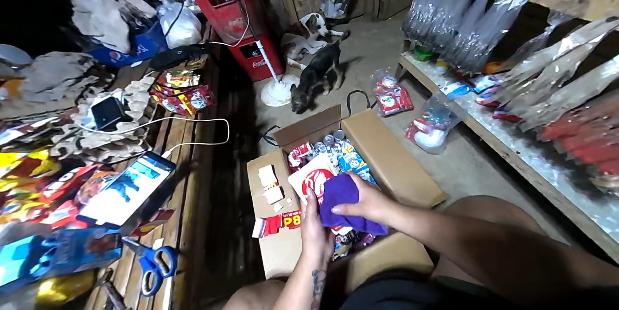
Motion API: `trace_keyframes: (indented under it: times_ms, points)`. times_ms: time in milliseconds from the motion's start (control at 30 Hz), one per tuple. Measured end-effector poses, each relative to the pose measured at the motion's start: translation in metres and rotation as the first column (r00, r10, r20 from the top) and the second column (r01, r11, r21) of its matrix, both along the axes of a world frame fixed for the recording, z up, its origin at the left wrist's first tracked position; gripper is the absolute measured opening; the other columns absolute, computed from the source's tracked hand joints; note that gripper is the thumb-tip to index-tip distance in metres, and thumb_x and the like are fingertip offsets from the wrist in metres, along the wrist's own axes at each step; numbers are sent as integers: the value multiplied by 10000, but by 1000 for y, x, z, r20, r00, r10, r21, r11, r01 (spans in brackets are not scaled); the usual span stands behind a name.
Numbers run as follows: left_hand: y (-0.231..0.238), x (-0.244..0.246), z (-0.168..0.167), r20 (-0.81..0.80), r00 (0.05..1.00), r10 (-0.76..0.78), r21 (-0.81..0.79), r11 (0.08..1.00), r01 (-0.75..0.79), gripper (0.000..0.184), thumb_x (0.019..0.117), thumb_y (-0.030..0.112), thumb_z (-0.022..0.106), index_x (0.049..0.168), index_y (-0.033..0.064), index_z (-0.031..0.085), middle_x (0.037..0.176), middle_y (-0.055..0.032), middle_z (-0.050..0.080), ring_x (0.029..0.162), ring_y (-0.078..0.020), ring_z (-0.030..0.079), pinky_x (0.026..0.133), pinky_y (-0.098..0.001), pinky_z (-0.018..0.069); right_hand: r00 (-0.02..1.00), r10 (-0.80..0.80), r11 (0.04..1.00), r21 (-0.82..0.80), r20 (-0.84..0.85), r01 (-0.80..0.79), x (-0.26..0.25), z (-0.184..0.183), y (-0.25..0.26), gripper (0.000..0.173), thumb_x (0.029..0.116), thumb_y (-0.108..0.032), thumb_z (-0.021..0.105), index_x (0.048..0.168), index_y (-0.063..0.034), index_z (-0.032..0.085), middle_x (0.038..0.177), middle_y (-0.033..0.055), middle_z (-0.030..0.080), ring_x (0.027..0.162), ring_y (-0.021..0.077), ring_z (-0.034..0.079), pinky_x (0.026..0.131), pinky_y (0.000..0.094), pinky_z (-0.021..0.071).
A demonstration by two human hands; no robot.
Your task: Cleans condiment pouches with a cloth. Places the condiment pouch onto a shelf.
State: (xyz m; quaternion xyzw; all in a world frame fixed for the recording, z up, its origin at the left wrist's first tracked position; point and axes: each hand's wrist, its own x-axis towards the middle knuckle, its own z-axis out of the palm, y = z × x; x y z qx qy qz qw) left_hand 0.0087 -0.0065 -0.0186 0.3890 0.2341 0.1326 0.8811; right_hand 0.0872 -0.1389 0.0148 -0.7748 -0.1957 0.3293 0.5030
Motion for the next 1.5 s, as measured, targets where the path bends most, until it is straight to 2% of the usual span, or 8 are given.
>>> trace_keyframes:
  times_ms: [167, 400, 567, 667, 867, 1000, 1233, 1500]
  points:
    - [5, 1, 3, -3, 1000, -5, -15, 1000, 5, 464, 1110, 404, 249, 1377, 70, 429, 1065, -95, 690, 956, -170, 707, 826, -371, 606, 998, 48, 998, -40, 44, -47, 0, 3, -1, 915, 807, -375, 847, 1518, -13, 399, 1438, 256, 522, 1357, 342, 494, 1142, 496, 383]
    - [-17, -10, -10, 90, 972, -217, 29, 976, 216, 455, 1104, 337, 289, 1407, 3, 346, 1069, -146, 693, 958, -228, 721, 872, -417, 606, 936, -278, 957, 149, 214, 250, 19, 7, -3, 794, 867, -399, 775, 1453, 35, 462, 1329, 212, 615, 1249, 230, 590, 1088, 396, 455]
    - [-2, -3, -1, 7, 998, -56, 40, 998, 55, 581, 1107, 425, 186, 1519, 27, 284, 1255, -143, 620, 1099, -186, 658, 943, -390, 564, 986, -70, 996, 70, 154, 60, -2, -8, -1, 1061, 751, -430, 852, 1566, -18, 311, 1503, 246, 465, 1381, 303, 483, 1137, 459, 411]
    - [5, -2, 2, 8, 999, 35, 19, 999, -35, 595, 1105, 452, 152, 1492, 38, 331, 1230, -132, 637, 1090, -175, 663, 937, -380, 566, 997, 13, 1000, 12, 82, -14, -11, -10, -2, 1112, 710, -417, 880, 1580, -49, 296, 1475, 209, 507, 1341, 255, 526, 1112, 427, 446]
    - [-12, -11, 4, 63, 973, -221, -43, 974, 223, 565, 1110, 399, 135, 1470, 14, 338, 1169, -137, 667, 1038, -198, 692, 921, -396, 581, 953, -272, 951, 192, 136, 244, 12, -6, 0, 723, 844, -341, 773, 1403, 17, 487, 1185, 84, 684, 1073, 93, 672, 952, 303, 569]
    - [-15, -13, 0, 69, 961, -267, -33, 962, 269, 546, 1116, 368, 126, 1478, 16, 333, 1158, -142, 669, 1027, -199, 695, 920, -387, 579, 908, -341, 933, 207, 242, 295, 20, -12, 2, 780, 871, -391, 722, 1459, 20, 417, 1300, 133, 622, 1173, 109, 622, 1004, 299, 526]
    - [11, -3, 9, -33, 998, -51, -103, 994, 47, 601, 1106, 457, 155, 1559, 76, 259, 1351, -143, 579, 1192, -203, 615, 997, -403, 525, 980, -39, 999, 22, 195, 35, -7, -26, 2, 1059, 760, -504, 806, 1557, -8, 317, 1489, 224, 486, 1365, 259, 502, 1129, 429, 423]
    - [-14, -16, -2, 103, 937, -333, -60, 938, 340, 553, 1115, 377, 133, 1500, 23, 314, 1226, -136, 646, 1100, -196, 668, 967, -390, 555, 918, -339, 938, 145, 205, 314, 27, -12, 1, 917, 802, -445, 775, 1515, -34, 372, 1376, 167, 579, 1239, 177, 595, 1035, 371, 508]
